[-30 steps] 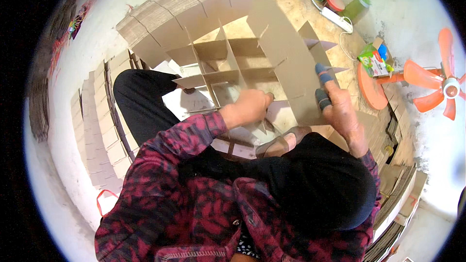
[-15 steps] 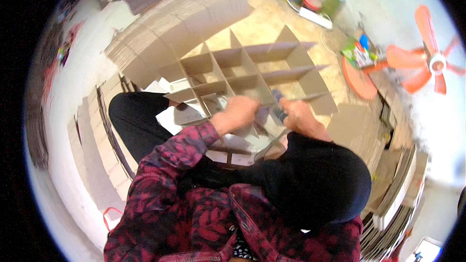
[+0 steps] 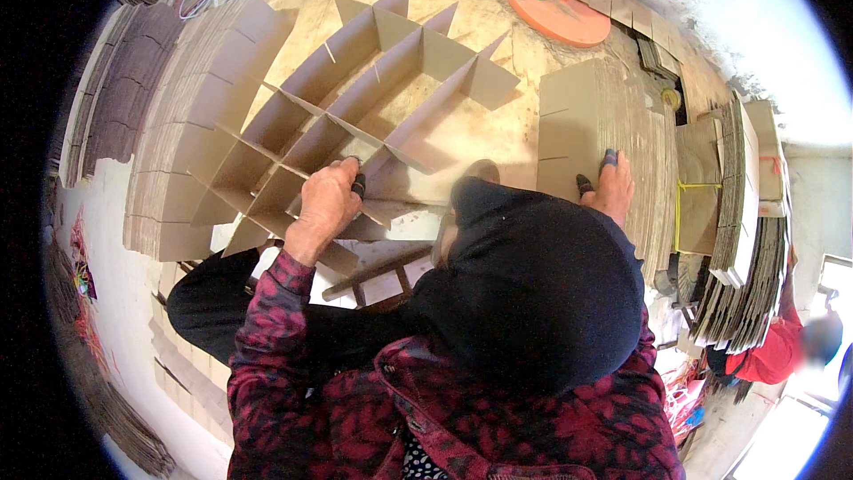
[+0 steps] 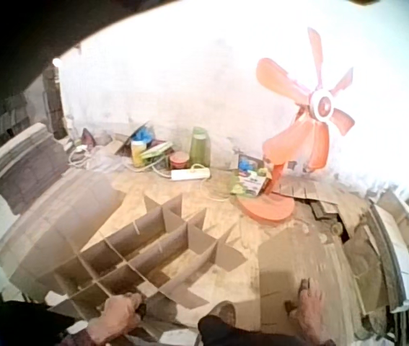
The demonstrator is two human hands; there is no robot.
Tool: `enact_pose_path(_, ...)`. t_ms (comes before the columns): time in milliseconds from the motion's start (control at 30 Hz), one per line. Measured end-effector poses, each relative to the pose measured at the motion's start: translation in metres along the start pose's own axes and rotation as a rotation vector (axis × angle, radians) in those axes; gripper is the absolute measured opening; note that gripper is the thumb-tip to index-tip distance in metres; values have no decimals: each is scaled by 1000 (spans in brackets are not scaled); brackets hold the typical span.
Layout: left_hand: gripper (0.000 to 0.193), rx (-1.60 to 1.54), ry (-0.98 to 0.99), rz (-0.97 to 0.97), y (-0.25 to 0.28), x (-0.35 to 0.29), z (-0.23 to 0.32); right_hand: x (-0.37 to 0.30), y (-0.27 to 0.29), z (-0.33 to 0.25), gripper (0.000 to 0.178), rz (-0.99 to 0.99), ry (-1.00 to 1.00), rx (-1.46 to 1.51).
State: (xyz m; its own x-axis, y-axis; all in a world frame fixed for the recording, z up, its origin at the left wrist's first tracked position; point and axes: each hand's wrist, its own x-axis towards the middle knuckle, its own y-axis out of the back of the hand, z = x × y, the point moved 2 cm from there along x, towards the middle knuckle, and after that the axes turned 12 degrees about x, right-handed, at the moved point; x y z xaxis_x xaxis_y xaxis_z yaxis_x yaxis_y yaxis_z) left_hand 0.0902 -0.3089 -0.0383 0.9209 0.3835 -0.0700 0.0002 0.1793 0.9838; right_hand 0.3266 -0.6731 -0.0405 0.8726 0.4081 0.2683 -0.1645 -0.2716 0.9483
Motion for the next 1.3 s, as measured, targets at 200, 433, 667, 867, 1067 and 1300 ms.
enact_pose_path(200, 15, 21, 40, -30, -3, -29, -17, 35, 5, 30, 26, -11, -272, 659)
enact_pose_path(433, 19, -65, 50, 49, -11, -35, -16, 33, 50, 23, 19, 190, 8, 607)
enact_pose_path(667, 25, -72, 44, -11, 42, -31, 2, 85, 93, -123, 37, -29, 404, 714)
enact_pose_path(867, 31, -128, -1, 153, 60, 8, 23, 137, 89, -219, 50, -201, 801, 724)
enact_pose_path(1067, 19, -135, 44, -133, 20, 53, 29, 161, 83, -272, 48, -500, 780, 671)
enact_pose_path(1300, 18, -107, 2, -21, -2, 60, 34, 171, 86, -291, 44, -551, 734, 634)
